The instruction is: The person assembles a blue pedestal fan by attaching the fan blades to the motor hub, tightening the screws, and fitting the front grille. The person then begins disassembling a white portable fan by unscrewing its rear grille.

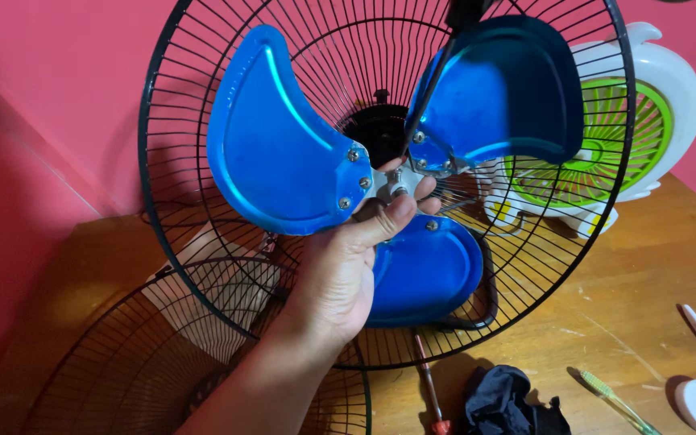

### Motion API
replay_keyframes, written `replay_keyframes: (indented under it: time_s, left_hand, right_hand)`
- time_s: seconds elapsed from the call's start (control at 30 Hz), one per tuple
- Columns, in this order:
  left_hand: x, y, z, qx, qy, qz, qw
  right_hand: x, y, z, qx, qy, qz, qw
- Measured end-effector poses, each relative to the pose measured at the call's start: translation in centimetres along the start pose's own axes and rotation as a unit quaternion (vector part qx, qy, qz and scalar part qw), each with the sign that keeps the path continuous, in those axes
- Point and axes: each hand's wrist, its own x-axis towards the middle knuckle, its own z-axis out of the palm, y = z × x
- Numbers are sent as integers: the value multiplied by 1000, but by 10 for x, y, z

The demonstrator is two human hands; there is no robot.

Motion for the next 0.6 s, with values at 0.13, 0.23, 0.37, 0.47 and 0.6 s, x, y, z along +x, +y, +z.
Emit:
replay_keyframes:
  time_s: [0.13, 0.23, 0.37, 0.47, 0.6]
  left_hand:
    - [0, 0, 3, 2, 3, 2, 1000]
    - [-1, 0, 4, 13, 11, 7, 1000]
    - [2, -2, 6, 1, 23, 35, 999]
    - [3, -2, 7, 8, 21, 53, 998]
    - [2, -1, 10, 11, 26, 57, 998]
  right_hand:
    - [-1, 4, -1, 33, 0, -7, 999]
    - [-2, 5, 0, 65, 1, -12, 998]
    - [-4, 11, 2, 100, 1, -15, 995]
    - [3, 16, -1, 110, -19, -29, 993]
    - [6, 21, 0, 136, -32, -47, 989]
